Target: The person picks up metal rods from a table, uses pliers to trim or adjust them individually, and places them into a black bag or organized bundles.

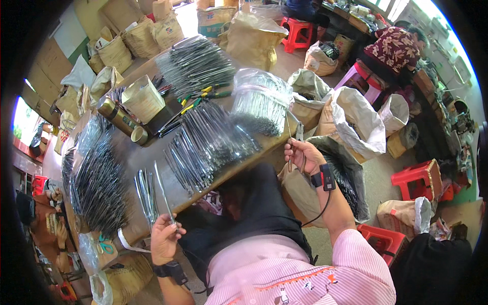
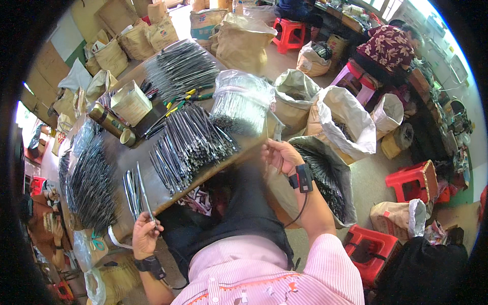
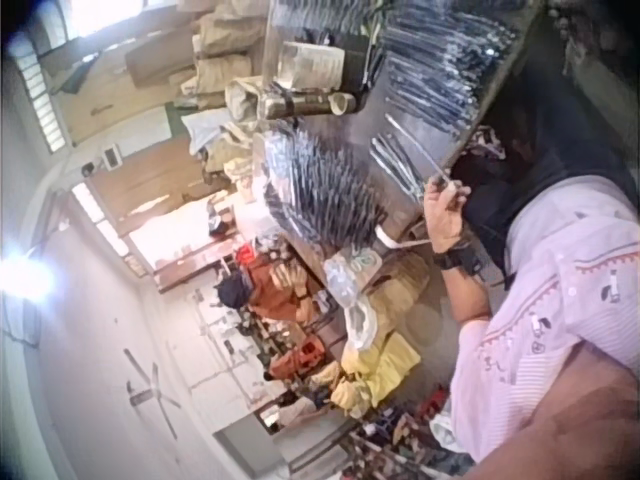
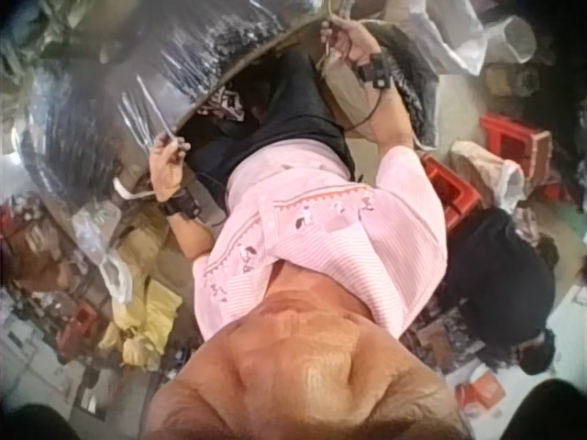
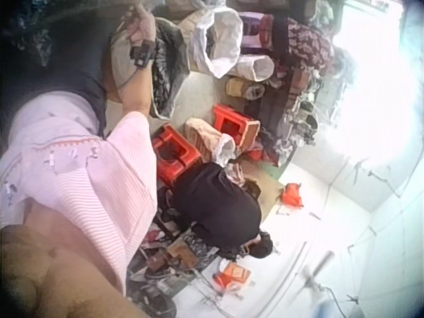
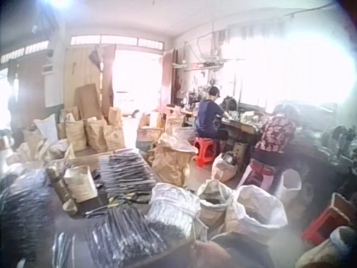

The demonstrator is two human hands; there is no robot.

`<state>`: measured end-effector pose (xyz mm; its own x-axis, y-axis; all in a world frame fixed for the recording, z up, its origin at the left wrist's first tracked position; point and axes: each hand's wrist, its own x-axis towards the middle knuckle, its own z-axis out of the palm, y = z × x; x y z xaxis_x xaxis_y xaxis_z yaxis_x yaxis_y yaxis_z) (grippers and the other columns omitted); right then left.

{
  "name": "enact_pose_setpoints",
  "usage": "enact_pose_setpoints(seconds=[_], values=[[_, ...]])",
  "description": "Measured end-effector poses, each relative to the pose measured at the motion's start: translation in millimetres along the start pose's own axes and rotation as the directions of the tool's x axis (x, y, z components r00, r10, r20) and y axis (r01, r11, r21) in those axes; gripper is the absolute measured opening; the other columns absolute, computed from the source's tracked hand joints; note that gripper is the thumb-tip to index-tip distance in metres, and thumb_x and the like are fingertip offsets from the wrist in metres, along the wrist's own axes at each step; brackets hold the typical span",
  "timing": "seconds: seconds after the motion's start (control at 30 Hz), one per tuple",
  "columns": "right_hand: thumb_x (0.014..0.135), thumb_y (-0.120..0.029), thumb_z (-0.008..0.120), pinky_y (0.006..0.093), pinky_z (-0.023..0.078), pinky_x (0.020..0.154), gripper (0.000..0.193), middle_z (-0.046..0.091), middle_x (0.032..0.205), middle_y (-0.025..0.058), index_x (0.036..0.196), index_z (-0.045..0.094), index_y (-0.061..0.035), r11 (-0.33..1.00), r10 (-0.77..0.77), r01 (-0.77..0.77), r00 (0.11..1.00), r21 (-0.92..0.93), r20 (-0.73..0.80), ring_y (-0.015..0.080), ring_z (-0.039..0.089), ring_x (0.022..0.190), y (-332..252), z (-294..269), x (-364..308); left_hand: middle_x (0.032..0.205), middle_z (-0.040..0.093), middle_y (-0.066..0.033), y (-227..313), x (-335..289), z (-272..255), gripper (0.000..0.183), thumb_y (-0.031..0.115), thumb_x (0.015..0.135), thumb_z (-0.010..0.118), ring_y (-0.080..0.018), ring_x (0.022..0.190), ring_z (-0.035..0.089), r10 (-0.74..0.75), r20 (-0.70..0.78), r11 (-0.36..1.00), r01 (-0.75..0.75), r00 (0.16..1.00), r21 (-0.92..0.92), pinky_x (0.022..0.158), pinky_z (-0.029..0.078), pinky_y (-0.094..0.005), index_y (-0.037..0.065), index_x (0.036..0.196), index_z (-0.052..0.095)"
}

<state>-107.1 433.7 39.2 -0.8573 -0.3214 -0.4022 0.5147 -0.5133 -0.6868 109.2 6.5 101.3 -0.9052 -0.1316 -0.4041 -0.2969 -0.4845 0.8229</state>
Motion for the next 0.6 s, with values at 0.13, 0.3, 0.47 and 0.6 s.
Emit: enact_pose_setpoints(seconds=[0.13,0.3,0.47,0.6], values=[[0.092,-0.016,0.053,0.0344,0.052,0.069,0.016,0.059,0.080,0.0066,0.093,0.055,0.0000,0.949,-0.071,0.041,0.994,0.313,0.084,0.0173,0.057,0.069,-5,19,11,0.078,0.062,-0.0085,20,-17,-16,0.023,-0.001,0.077,0.060,-0.0188,0.062,0.064,-0.020,-0.012,0.981,0.022,1.000,0.193,0.052,0.050,-0.0208,0.001,0.100,0.057],[0.083,-0.011,0.063,0.0160,0.034,0.031,0.013,0.056,0.074,0.0036,0.089,0.056,-0.0016,0.931,0.037,-0.032,0.999,0.362,-0.008,0.0131,0.054,0.054,-26,5,44,0.080,0.061,-0.0108,16,-15,-5,0.027,0.001,0.079,0.060,-0.0197,0.068,0.065,-0.064,0.068,0.886,0.025,0.996,0.463,0.060,0.052,-0.0255,-0.006,0.105,0.056],[0.085,-0.002,0.057,0.0341,0.051,0.072,0.009,0.054,0.076,0.0060,0.092,0.052,0.0000,0.900,-0.155,0.064,0.972,0.432,0.178,0.0170,0.056,0.072,-6,0,41,0.086,0.060,-0.0100,-19,-1,34,0.031,0.004,0.080,0.060,-0.0197,0.074,0.064,-0.146,0.155,0.967,0.107,0.977,0.232,0.062,0.051,-0.0235,-0.004,0.109,0.054],[0.088,-0.006,0.055,0.0318,0.050,0.075,0.012,0.052,0.078,0.0050,0.097,0.050,0.0000,0.894,-0.159,0.034,0.956,0.448,0.246,0.0154,0.053,0.072,-4,31,21,0.088,0.060,-0.0089,-25,12,50,0.034,0.002,0.081,0.059,-0.0177,0.075,0.063,-0.146,0.176,0.979,0.168,0.973,-0.115,0.062,0.051,-0.0228,-0.003,0.114,0.051]])
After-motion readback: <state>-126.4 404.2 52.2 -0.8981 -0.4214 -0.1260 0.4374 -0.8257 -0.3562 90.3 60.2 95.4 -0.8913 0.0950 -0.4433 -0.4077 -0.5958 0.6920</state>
